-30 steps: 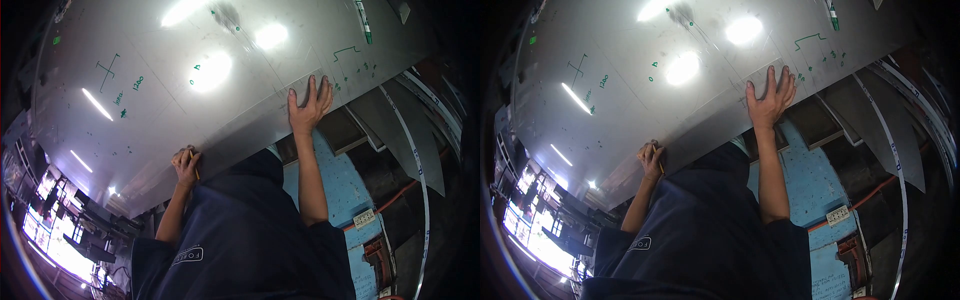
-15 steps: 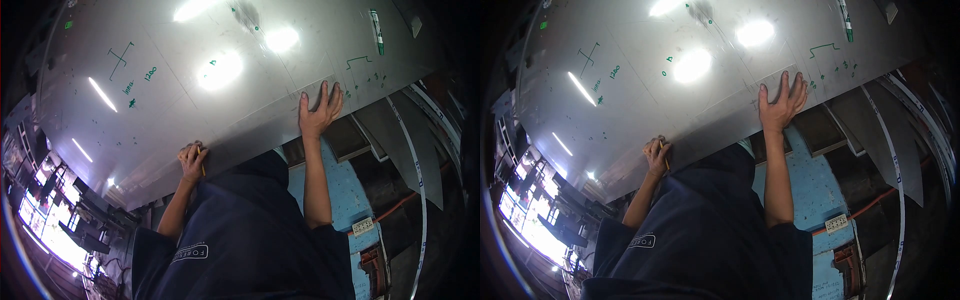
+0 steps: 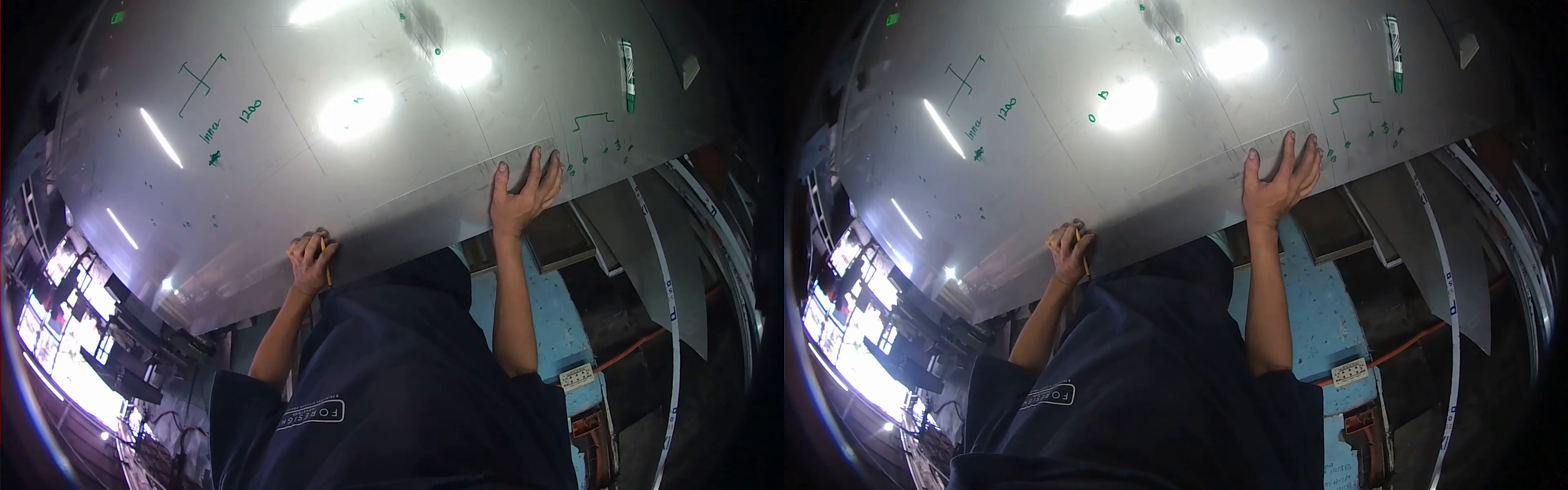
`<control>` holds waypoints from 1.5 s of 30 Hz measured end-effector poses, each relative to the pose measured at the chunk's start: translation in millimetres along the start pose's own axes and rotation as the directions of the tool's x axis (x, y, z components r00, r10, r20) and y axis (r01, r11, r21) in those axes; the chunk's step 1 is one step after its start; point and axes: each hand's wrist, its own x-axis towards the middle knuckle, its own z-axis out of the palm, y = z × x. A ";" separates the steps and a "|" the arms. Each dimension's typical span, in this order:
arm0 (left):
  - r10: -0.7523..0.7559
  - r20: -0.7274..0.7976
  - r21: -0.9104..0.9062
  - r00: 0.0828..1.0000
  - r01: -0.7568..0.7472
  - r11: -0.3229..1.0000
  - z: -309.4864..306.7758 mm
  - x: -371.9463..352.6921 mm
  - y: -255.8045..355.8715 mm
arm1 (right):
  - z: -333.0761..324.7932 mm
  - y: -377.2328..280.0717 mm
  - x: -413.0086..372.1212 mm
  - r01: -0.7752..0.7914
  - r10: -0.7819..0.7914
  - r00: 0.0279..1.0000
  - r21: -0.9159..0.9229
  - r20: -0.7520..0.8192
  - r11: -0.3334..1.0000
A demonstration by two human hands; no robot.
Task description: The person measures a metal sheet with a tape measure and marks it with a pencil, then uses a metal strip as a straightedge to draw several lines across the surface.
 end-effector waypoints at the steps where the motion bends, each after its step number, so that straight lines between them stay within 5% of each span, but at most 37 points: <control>1: 0.010 -0.005 -0.003 1.000 -0.010 1.000 -0.3 -0.3 -0.2 | -0.4 0.1 -0.5 0.002 -0.002 1.000 0.004 -0.003 1.000; 33: -0.017 -0.127 -0.031 0.992 0.013 0.999 6.5 9.3 2.6 | -4.8 -1.3 0.9 0.039 -0.039 0.999 -0.045 -0.001 0.998; 36: -0.026 -0.132 -0.055 0.991 0.018 0.998 4.4 11.3 4.2 | -18.6 -10.6 7.5 0.112 -0.100 0.990 -0.125 0.098 0.986; 38: -0.016 -0.141 -0.057 0.990 0.008 0.998 4.3 12.2 4.1 | -43.8 -39.8 16.1 0.048 0.023 0.942 -0.203 0.334 0.978; 45: -0.057 -0.115 -0.105 0.992 0.045 0.993 -17.2 25.8 17.7 | -35.8 -58.6 32.3 -0.032 0.229 0.788 -0.334 0.572 0.942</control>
